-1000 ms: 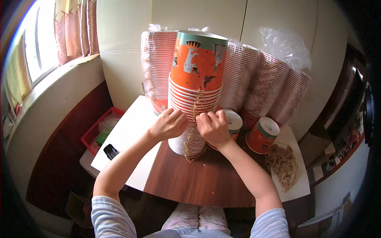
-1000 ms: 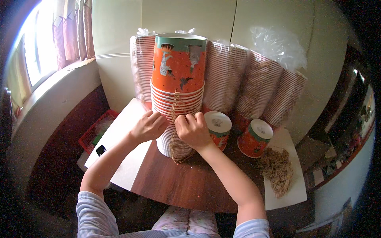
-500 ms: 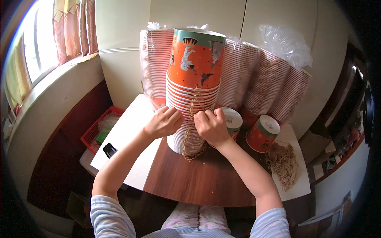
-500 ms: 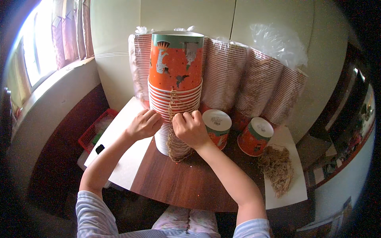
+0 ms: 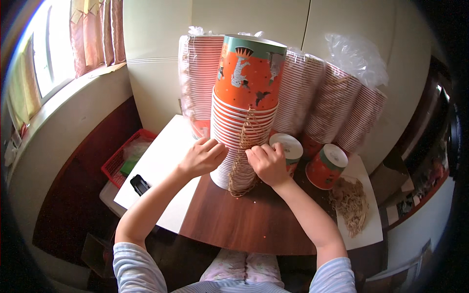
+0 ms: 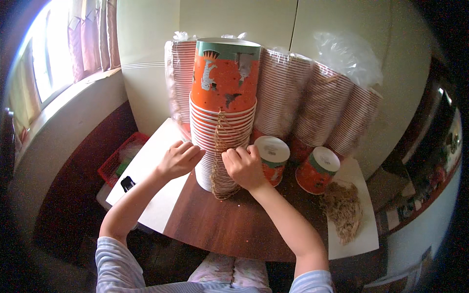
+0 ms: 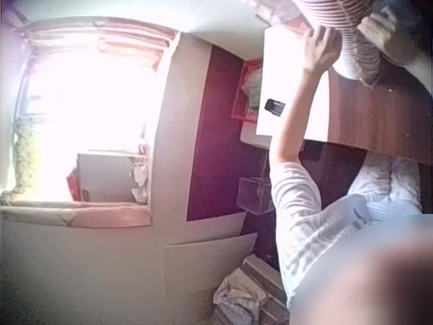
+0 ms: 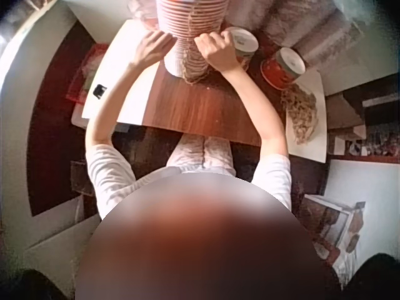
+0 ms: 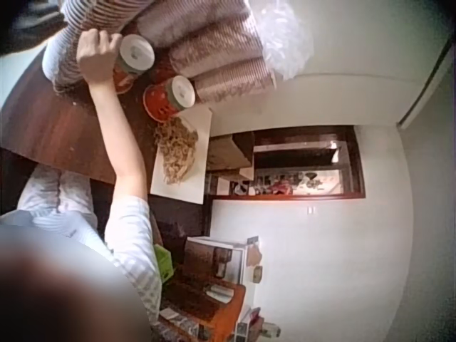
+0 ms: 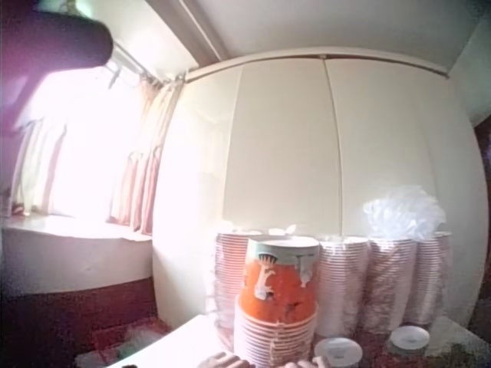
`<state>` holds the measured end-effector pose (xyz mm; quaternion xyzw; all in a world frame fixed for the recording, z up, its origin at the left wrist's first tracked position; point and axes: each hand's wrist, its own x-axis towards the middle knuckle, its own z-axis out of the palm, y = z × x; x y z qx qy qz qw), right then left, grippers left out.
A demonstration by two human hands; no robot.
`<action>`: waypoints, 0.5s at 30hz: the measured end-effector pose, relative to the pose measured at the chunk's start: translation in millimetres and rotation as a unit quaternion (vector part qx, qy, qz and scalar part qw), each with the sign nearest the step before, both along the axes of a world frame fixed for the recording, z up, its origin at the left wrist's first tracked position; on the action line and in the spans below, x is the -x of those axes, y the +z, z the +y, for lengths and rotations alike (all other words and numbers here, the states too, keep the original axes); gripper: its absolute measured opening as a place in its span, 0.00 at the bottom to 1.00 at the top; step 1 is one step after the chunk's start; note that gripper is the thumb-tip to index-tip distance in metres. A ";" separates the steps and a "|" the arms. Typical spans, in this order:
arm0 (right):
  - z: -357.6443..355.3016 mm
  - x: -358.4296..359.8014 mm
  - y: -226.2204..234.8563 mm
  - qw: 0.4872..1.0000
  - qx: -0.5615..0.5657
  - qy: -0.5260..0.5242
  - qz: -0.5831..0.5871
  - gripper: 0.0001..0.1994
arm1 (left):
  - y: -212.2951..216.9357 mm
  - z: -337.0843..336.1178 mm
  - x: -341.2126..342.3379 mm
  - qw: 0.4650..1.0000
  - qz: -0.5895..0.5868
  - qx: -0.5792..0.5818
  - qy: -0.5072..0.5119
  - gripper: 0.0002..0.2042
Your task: Threading string handles through pre-punched holes in decorative paper bowls and stacking them.
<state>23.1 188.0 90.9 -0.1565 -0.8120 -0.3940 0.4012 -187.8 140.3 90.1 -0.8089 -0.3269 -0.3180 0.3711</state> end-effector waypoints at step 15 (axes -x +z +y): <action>-4.4 4.6 -6.0 0.999 -0.039 -0.012 0.010 0.09 | 6.9 10.6 -19.2 0.996 0.046 -0.081 0.004 0.04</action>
